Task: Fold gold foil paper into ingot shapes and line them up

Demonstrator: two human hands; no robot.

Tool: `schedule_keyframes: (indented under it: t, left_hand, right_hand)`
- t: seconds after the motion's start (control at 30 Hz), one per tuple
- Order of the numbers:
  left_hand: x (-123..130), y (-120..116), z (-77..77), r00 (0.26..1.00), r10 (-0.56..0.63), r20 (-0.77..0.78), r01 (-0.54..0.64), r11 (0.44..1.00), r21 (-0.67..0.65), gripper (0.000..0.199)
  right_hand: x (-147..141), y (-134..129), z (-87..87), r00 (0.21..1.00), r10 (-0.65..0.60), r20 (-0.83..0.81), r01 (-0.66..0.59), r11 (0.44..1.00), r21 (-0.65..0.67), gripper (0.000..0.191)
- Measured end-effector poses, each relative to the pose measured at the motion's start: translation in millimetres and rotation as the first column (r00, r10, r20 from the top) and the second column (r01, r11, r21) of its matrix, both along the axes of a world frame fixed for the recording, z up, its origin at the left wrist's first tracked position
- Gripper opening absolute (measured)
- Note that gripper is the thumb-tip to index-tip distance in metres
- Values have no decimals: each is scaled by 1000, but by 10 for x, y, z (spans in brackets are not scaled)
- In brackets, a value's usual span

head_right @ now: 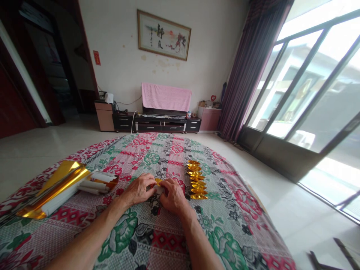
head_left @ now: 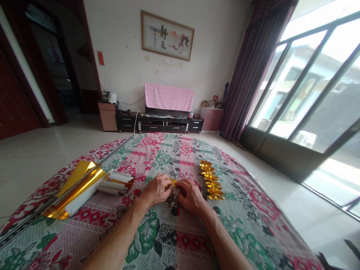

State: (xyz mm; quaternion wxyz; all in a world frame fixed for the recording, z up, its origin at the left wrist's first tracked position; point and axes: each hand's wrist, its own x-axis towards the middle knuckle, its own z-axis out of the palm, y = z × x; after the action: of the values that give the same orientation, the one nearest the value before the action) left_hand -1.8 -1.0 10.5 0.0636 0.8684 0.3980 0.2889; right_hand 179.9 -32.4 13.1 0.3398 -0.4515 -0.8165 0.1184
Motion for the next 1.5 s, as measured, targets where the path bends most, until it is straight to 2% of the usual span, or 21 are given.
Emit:
schedule_keyframes:
  t: [0.4, 0.57, 0.77, 0.97, 1.23, 1.4, 1.5]
  left_hand:
    - [-9, 23, -23, 998, 45, 53, -45, 999, -14, 18]
    - [-19, 14, -17, 998, 39, 42, -39, 999, -20, 11]
    - [-30, 14, -24, 988, 86, 128, -77, 994, -74, 25]
    - [-73, 84, -118, 981, 22, 191, -13, 999, -49, 20]
    - [-98, 102, -149, 990, -9, 143, 10, 1000, -1, 26]
    - [-85, 84, -131, 988, 13, 151, -9, 1000, -28, 27]
    - [-47, 49, -83, 986, 35, 162, -28, 999, -43, 21]
  right_hand:
    - [12, 33, -50, 999, 41, -6, -41, 999, 3, 36]
    - [-23, 64, -70, 1000, 20, 14, -21, 999, 33, 29]
    - [-23, 50, -81, 999, 22, 36, -24, 998, 63, 26]
    - [-16, 46, -94, 997, 44, 62, -49, 996, 79, 31]
    - [-26, 36, -63, 994, 69, 85, -79, 989, 121, 34]
    - [-51, 40, -81, 999, 13, 39, -17, 995, 100, 22]
    - [-67, 54, -95, 1000, -25, 2, 25, 997, 78, 16]
